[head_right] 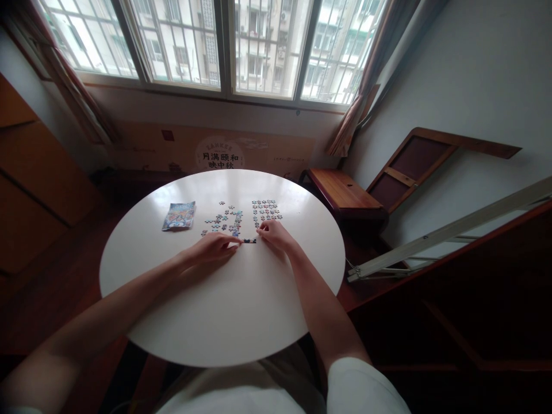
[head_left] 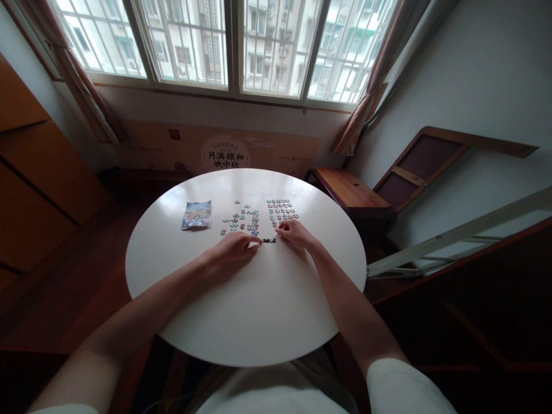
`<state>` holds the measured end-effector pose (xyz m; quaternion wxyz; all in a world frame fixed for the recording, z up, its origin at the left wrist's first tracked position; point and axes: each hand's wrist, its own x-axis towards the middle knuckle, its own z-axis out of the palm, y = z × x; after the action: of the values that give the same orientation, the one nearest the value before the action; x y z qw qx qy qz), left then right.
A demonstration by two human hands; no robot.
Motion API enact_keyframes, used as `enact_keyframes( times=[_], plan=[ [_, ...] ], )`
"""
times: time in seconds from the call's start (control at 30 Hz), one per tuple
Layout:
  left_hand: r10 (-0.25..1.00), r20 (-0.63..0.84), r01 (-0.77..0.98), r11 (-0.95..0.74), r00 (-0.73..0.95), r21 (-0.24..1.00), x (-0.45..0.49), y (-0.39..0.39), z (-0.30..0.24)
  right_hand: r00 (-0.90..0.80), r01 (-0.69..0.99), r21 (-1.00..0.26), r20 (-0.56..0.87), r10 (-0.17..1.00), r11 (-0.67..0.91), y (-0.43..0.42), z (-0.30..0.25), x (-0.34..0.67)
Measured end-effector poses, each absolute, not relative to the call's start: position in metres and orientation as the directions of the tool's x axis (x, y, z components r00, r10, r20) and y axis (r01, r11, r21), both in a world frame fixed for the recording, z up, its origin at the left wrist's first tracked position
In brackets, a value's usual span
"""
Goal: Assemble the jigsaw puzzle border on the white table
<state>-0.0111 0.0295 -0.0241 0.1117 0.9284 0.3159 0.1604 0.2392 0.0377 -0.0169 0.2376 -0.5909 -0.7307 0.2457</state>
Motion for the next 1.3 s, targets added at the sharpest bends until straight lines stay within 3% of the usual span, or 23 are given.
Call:
enact_keyframes(
  times=[1.17, 1.3],
  plan=[
    [0.631, 0.219, 0.562, -0.769, 0.744, 0.304, -0.0111, 0.0283, -0.0231, -0.198, 0.749, -0.636, 0.053, 0.979, 0.186, 0.0369, -0.015, 0.2392],
    [0.688, 0.268, 0.629, -0.725, 0.674, 0.281, -0.0111, 0.0307, -0.0226, -0.204, 0.748, -0.634, 0.059, 0.977, 0.194, 0.0373, -0.0158, 0.2396]
  ],
)
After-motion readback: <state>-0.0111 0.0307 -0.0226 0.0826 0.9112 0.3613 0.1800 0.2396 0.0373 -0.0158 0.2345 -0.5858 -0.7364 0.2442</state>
